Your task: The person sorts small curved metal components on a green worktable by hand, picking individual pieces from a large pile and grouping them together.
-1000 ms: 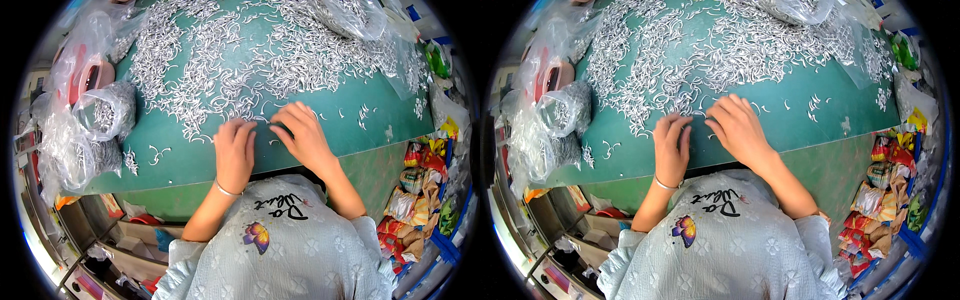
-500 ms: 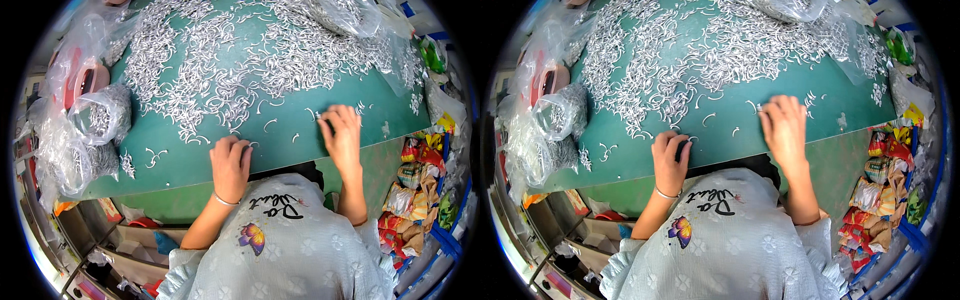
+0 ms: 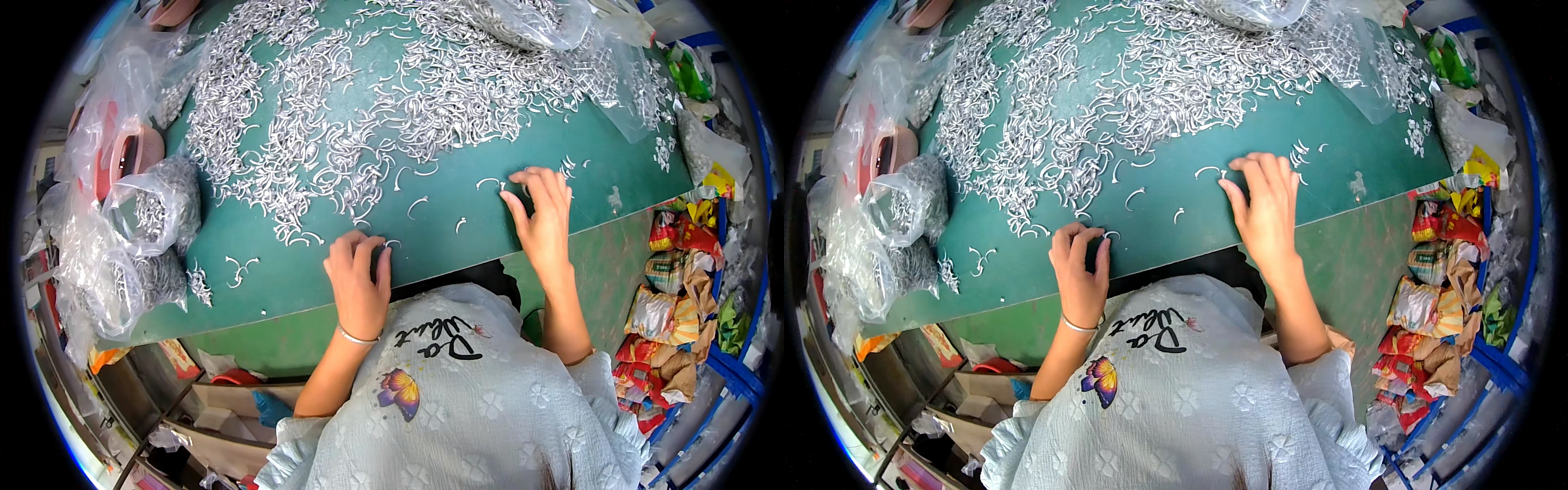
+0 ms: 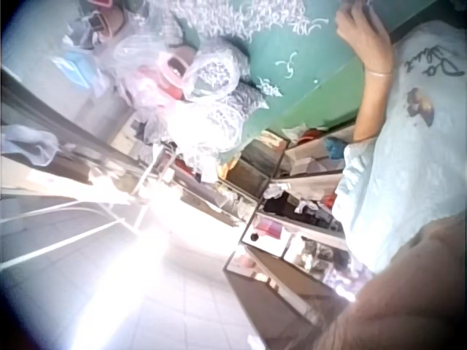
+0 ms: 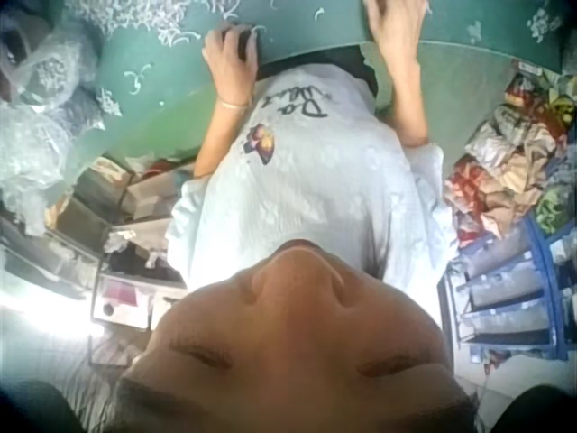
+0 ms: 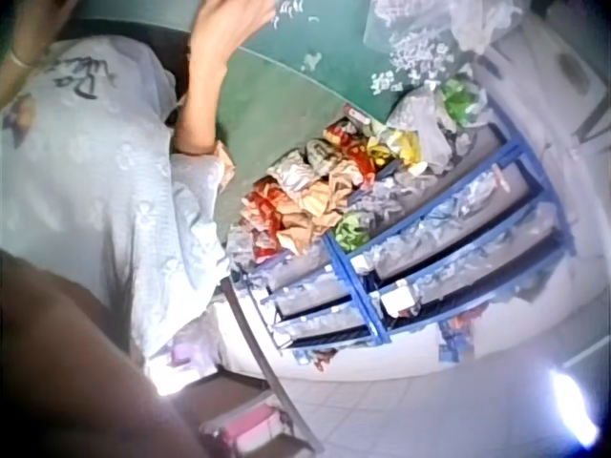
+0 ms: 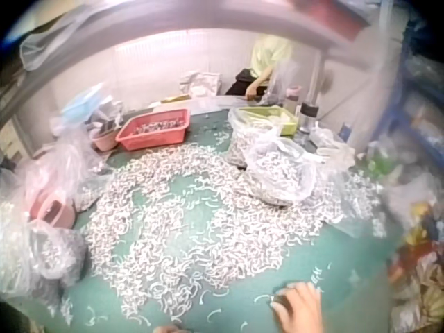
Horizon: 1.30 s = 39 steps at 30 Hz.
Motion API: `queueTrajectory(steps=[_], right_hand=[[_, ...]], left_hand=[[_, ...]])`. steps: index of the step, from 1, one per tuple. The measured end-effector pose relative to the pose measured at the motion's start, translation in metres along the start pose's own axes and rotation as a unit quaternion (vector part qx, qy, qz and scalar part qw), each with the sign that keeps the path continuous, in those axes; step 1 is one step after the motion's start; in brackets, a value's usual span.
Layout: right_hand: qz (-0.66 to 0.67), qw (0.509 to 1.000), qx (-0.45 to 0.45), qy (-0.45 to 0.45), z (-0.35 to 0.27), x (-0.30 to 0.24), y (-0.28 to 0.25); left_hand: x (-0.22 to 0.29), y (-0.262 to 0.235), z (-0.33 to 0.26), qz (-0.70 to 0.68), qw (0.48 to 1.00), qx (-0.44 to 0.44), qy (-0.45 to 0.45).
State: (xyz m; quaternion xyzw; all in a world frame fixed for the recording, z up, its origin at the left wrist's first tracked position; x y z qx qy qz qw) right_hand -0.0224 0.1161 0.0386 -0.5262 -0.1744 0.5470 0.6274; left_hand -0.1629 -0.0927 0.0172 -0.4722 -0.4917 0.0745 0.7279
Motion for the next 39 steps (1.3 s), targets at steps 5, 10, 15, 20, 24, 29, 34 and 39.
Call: queueTrajectory(steps=[5, 10, 15, 20, 24, 29, 34, 39], right_hand=[[-0.054, 0.998, -0.025, -0.022, -0.003, 0.009, -0.001], [-0.106, 0.994, 0.032, -0.008, -0.003, 0.021, -0.013], [-0.018, 0.997, -0.016, -0.078, 0.015, -0.016, 0.019], [-0.040, 0.998, 0.020, -0.055, 0.022, 0.001, 0.018], [0.115, 0.987, 0.012, -0.111, 0.027, -0.030, 0.040], [0.207, 0.978, 0.002, -0.009, 0.020, -0.030, 0.026], [0.122, 0.986, -0.082, -0.082, 0.002, -0.039, 0.028], [-0.153, 0.986, -0.058, 0.041, -0.002, -0.001, 0.000]], left_hand=[[0.002, 0.002, 0.003, -0.001, 0.999, -0.021, -0.025], [0.000, 0.000, 0.001, -0.005, 1.000, -0.001, -0.024], [0.000, 0.001, 0.001, -0.003, 1.000, -0.006, -0.027], [-0.003, -0.002, 0.000, 0.003, 0.999, -0.002, -0.036], [0.000, -0.002, 0.001, 0.003, 1.000, 0.007, -0.007], [-0.005, -0.003, 0.000, 0.005, 1.000, 0.018, -0.021], [-0.003, -0.004, 0.001, -0.001, 1.000, 0.009, -0.016], [-0.006, -0.004, -0.003, 0.001, 0.999, 0.011, -0.031]])
Point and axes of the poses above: each hand's wrist, its own z-axis towards the middle knuckle, its own y-axis out of the palm, x = y × z, the point moved 8 cm from there along z, towards the middle knuckle, and after that the axes turned 13 degrees about -y, right-handed, at the moved point
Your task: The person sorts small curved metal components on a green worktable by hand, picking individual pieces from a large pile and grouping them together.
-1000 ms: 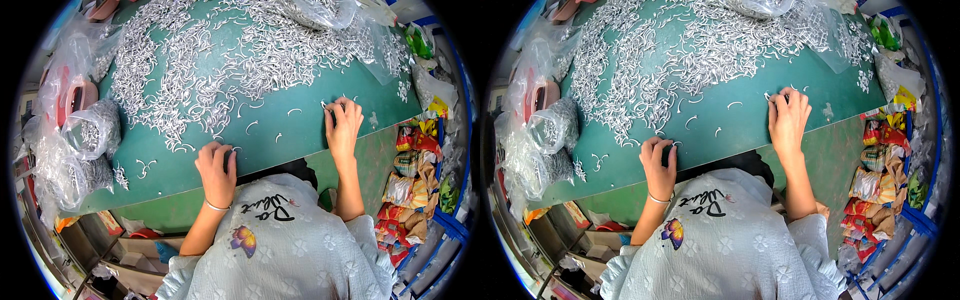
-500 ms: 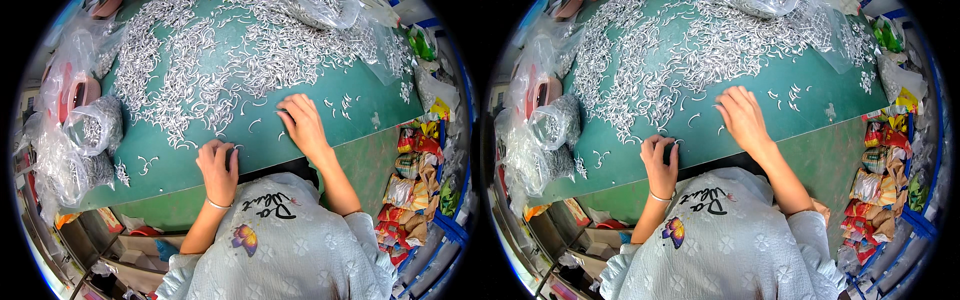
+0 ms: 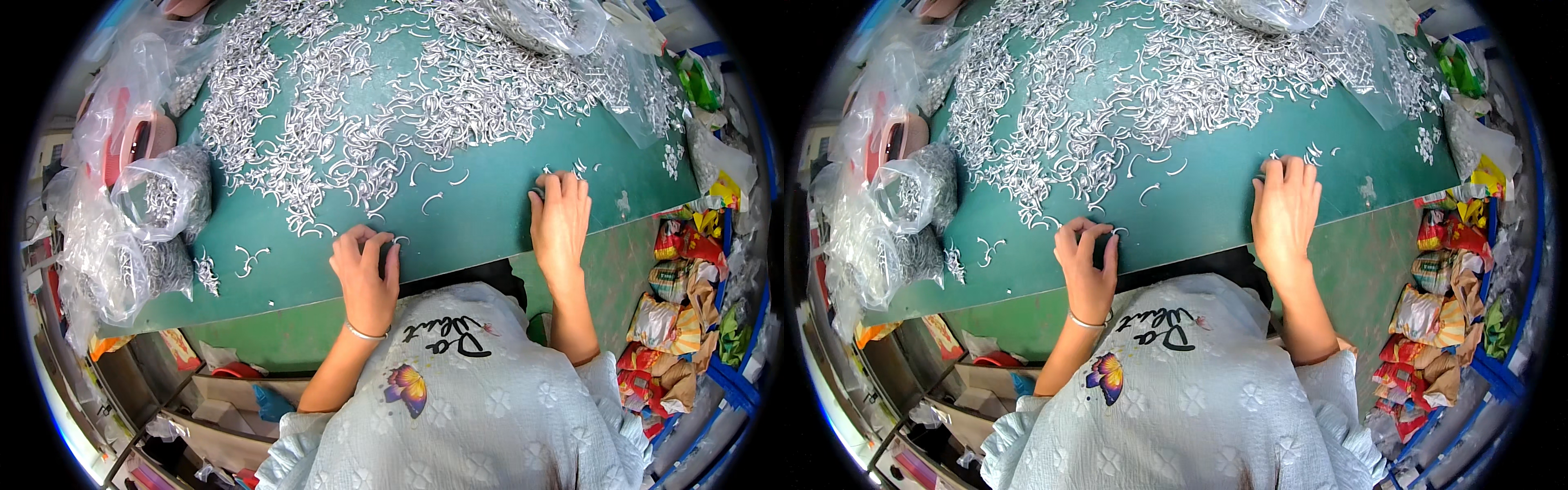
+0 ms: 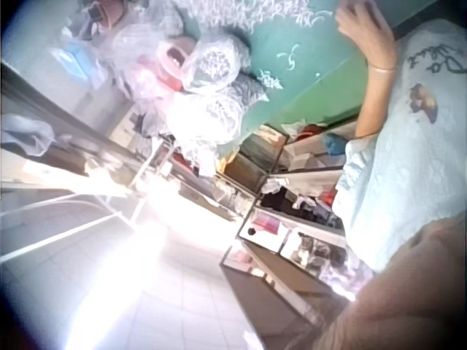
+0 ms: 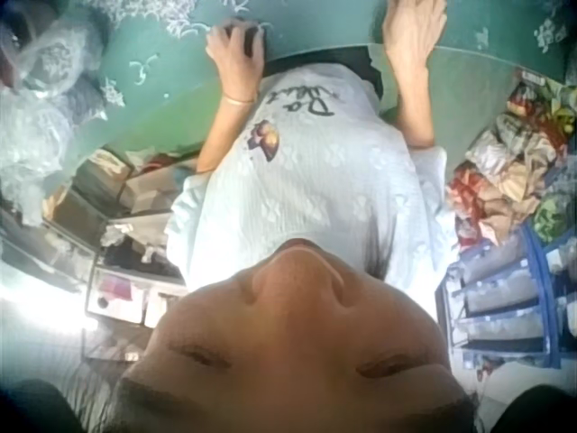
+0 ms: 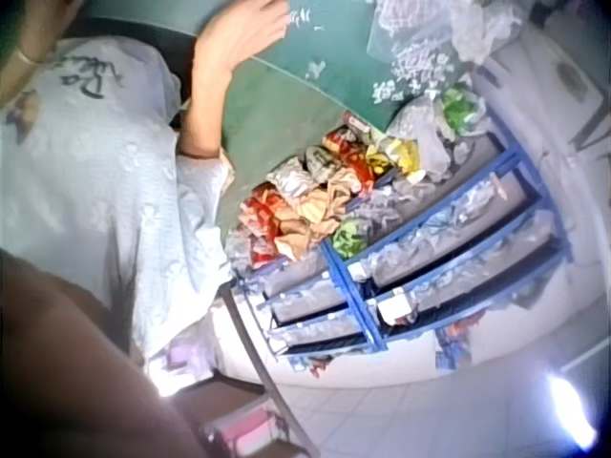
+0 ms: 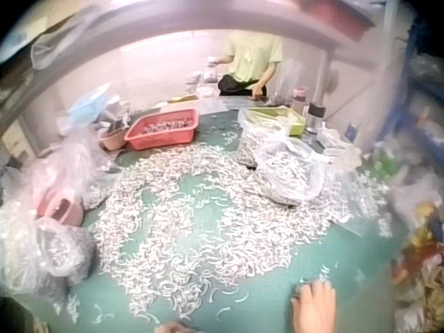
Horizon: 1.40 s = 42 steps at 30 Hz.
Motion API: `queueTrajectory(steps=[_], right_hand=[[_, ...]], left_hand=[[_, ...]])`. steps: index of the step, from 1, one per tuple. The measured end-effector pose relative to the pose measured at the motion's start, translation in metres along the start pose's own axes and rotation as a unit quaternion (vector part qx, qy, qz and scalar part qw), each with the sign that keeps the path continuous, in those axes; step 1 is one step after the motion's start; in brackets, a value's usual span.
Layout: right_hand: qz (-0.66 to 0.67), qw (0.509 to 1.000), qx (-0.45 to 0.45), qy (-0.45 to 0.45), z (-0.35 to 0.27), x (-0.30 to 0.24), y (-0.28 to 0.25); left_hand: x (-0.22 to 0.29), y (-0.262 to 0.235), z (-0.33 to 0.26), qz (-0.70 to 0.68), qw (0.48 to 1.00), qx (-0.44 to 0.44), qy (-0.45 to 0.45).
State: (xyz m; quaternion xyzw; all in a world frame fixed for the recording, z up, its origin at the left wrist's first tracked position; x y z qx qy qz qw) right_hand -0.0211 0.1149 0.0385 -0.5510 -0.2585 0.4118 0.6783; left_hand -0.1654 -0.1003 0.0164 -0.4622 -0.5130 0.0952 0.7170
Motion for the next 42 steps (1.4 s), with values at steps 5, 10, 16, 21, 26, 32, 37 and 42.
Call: queueTrajectory(steps=[5, 10, 16, 21, 26, 32, 37, 42], right_hand=[[0.138, 0.983, 0.031, -0.114, 0.029, -0.072, 0.015], [0.145, 0.975, 0.020, -0.169, 0.042, -0.135, 0.049], [0.245, 0.939, 0.021, -0.242, 0.044, -0.142, 0.046], [0.168, 0.970, 0.053, -0.165, 0.051, -0.095, 0.036], [0.231, 0.935, 0.065, -0.263, 0.056, -0.145, 0.019], [0.241, 0.920, 0.001, -0.308, 0.053, -0.123, 0.048], [0.175, 0.965, 0.029, -0.195, 0.071, -0.077, 0.034], [0.188, 0.946, 0.043, -0.259, 0.065, -0.131, 0.016]], left_hand=[[0.000, 0.002, 0.000, -0.004, 1.000, 0.002, -0.005], [-0.001, -0.003, 0.001, 0.013, 1.000, 0.000, -0.013], [-0.015, -0.018, -0.008, 0.006, 0.999, 0.018, -0.043], [-0.022, -0.029, -0.015, -0.013, 0.997, 0.040, -0.061], [-0.026, -0.023, -0.016, -0.021, 0.998, 0.046, -0.046], [-0.031, -0.028, -0.015, -0.014, 0.998, 0.043, -0.051], [-0.031, -0.027, -0.012, -0.032, 0.998, 0.009, -0.044], [-0.036, -0.031, -0.013, -0.039, 0.998, -0.015, -0.041]])
Point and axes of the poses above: each hand's wrist, its own z-axis towards the middle knuckle, its own y-axis out of the palm, x = y × z, the point moved 8 cm from there along z, towards the middle knuckle, and after that the axes turned 13 degrees about -y, right-handed, at the moved point
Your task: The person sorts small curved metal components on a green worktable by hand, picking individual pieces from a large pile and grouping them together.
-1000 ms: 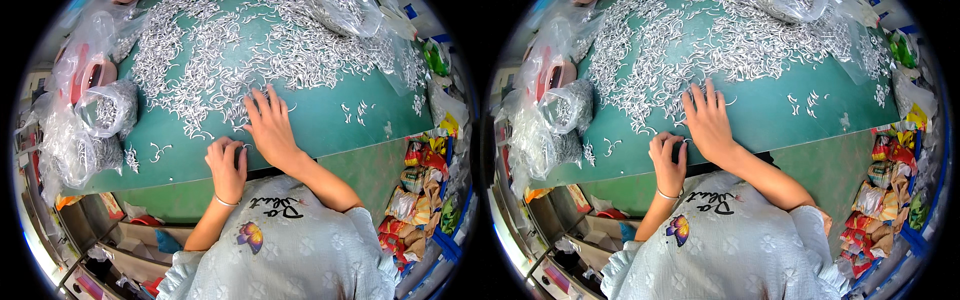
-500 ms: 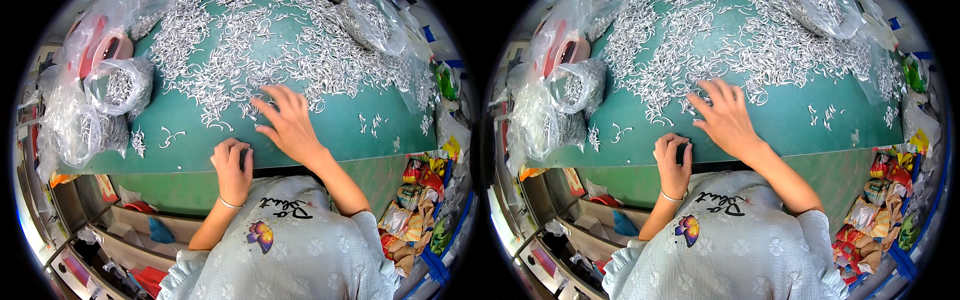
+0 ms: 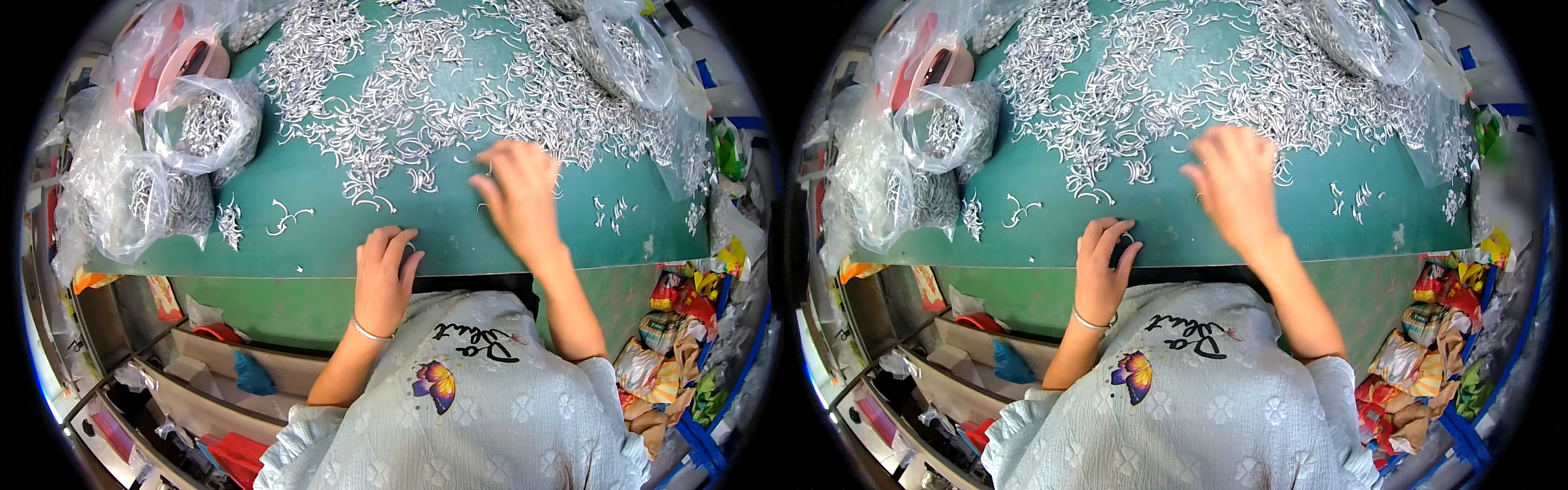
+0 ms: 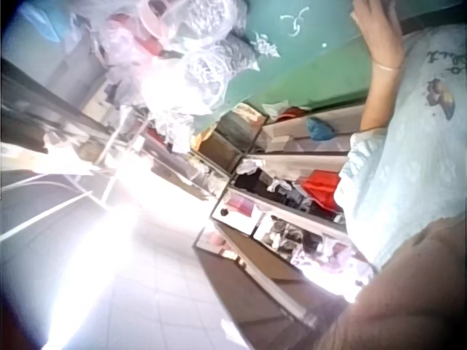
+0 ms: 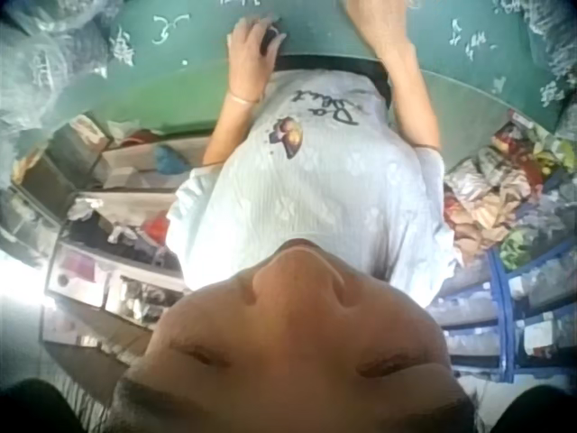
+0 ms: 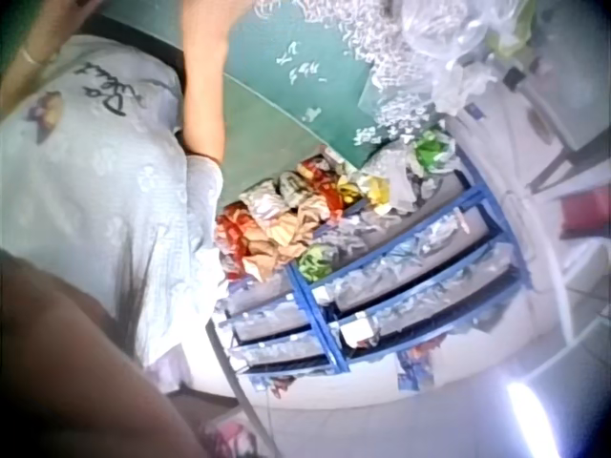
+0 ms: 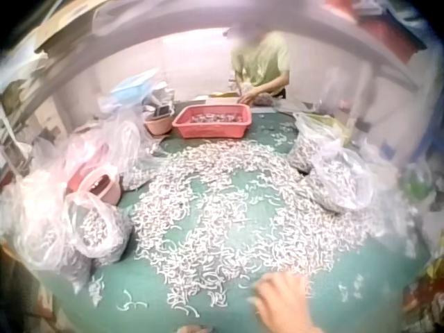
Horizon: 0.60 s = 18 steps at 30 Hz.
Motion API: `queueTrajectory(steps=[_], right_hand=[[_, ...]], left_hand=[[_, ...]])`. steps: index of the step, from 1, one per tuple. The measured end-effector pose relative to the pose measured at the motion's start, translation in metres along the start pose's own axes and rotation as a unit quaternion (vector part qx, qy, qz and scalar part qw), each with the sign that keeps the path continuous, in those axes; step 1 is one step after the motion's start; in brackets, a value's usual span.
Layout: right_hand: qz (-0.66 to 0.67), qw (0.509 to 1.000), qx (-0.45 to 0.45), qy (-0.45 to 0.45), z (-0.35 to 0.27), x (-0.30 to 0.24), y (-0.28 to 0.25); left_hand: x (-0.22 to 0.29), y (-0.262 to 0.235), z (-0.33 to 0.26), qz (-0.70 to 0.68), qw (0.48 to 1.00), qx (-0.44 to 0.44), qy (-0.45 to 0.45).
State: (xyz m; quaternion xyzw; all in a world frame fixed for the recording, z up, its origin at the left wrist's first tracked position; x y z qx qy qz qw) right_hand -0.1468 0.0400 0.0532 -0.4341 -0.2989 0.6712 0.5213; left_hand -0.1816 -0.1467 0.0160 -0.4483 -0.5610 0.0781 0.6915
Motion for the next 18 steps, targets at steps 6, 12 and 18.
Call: queueTrajectory(steps=[6, 12, 18], right_hand=[[0.071, 0.992, -0.095, -0.035, -0.009, -0.033, 0.049], [0.144, 0.989, -0.034, -0.004, -0.013, -0.020, 0.016], [-0.011, 1.000, -0.011, 0.001, 0.007, -0.003, 0.026]], left_hand=[[0.001, 0.000, 0.002, -0.041, 0.999, 0.005, 0.011], [-0.001, 0.006, 0.002, -0.078, 0.996, 0.020, 0.032], [0.003, -0.002, 0.011, -0.051, 0.996, 0.057, 0.050]])
Point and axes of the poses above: each hand's wrist, its own z-axis towards the middle knuckle, its own y-axis out of the palm, x = y × z, the point moved 8 cm from there along z, towards the middle knuckle, and after that the axes turned 13 degrees about -y, right-handed, at the moved point
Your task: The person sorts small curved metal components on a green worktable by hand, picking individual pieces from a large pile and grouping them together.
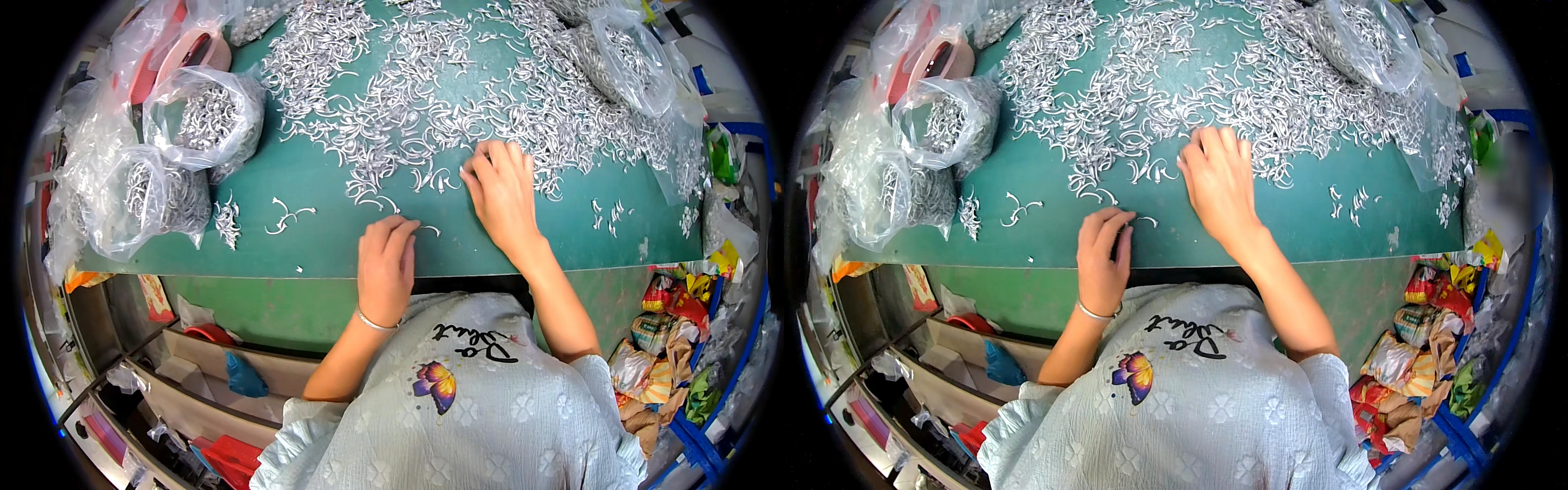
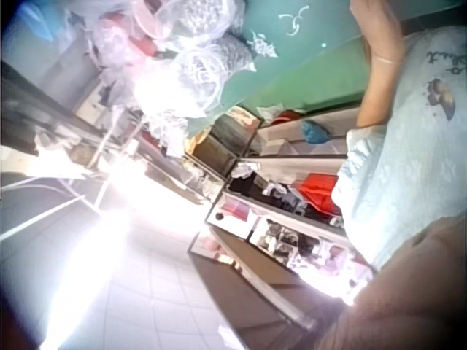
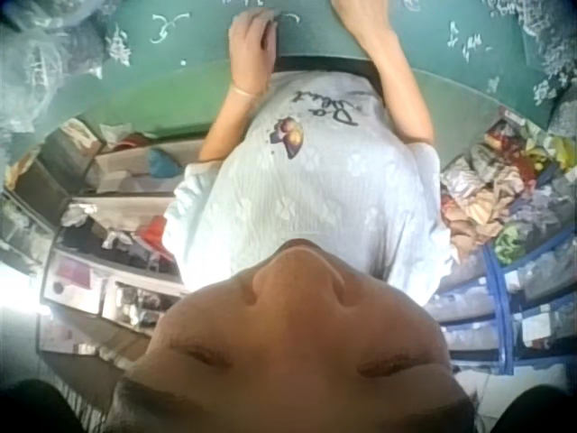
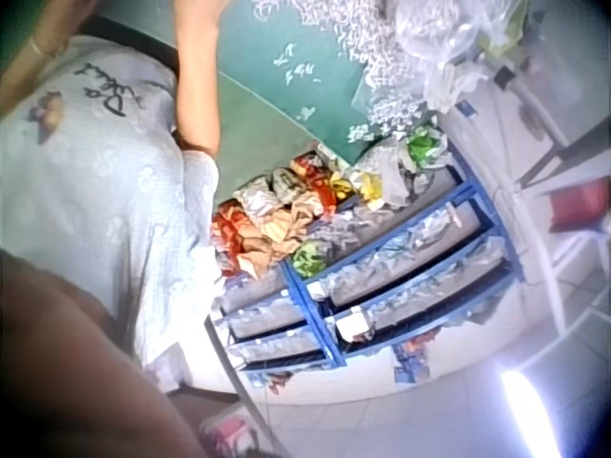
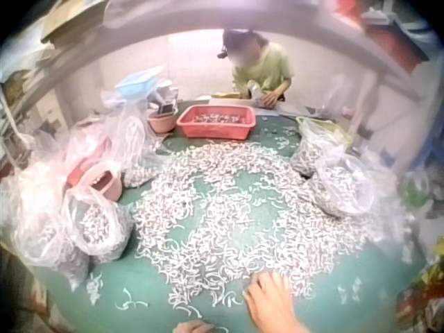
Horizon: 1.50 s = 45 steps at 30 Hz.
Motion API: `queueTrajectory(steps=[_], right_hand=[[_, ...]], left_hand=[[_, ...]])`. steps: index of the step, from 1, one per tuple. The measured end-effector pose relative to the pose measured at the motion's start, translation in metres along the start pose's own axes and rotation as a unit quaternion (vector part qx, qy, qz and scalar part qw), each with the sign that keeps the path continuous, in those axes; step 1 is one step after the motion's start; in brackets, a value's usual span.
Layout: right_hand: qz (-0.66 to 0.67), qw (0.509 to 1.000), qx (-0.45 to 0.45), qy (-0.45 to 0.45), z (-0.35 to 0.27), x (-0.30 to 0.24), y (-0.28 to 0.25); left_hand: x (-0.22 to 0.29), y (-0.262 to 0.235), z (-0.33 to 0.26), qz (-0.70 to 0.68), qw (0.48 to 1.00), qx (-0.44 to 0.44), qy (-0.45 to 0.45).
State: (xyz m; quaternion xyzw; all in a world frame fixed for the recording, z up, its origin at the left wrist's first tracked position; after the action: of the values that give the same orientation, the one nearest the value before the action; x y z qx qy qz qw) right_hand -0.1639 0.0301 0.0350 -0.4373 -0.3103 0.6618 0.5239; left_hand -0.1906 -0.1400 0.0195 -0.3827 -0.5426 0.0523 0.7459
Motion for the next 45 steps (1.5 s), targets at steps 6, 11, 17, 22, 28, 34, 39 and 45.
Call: queueTrajectory(steps=[6, 11, 17, 22, 28, 34, 39, 45], right_hand=[[0.102, 0.986, -0.123, -0.039, -0.024, -0.030, -0.001], [0.212, 0.967, -0.130, -0.048, -0.015, -0.040, -0.003], [0.195, 0.971, -0.132, -0.029, -0.013, -0.032, 0.005], [0.206, 0.972, -0.110, -0.011, -0.019, -0.033, 0.003], [0.180, 0.973, -0.145, -0.009, -0.031, -0.033, -0.002], [0.274, 0.962, -0.005, -0.008, -0.010, -0.050, 0.001], [0.304, 0.949, 0.034, 0.074, -0.013, -0.027, -0.003], [0.279, 0.954, -0.079, -0.075, -0.014, -0.067, 0.018]], left_hand=[[-0.009, -0.005, 0.000, -0.025, 0.999, 0.010, -0.029], [-0.003, -0.005, -0.003, -0.030, 0.999, 0.005, -0.033], [-0.005, -0.009, -0.006, 0.023, 0.999, 0.013, -0.032], [-0.008, -0.004, -0.006, 0.027, 0.999, 0.024, -0.016], [-0.011, -0.010, -0.009, 0.021, 0.999, 0.032, -0.035], [0.001, 0.007, -0.011, -0.013, 0.999, 0.020, -0.034], [-0.005, -0.007, -0.014, -0.138, 0.987, 0.041, -0.076], [-0.012, -0.019, -0.013, -0.086, 0.990, 0.052, -0.100]])
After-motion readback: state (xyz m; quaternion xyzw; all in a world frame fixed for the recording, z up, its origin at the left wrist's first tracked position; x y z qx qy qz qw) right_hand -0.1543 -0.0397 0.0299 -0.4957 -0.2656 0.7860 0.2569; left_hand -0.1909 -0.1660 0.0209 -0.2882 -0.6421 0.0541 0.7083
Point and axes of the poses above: each hand's wrist, its own z-axis towards the middle knuckle, its own y-axis out of the palm, x = y × z, the point moved 8 cm from there along z, towards the middle knuckle, and after that the axes turned 13 degrees about -y, right-handed, at the moved point
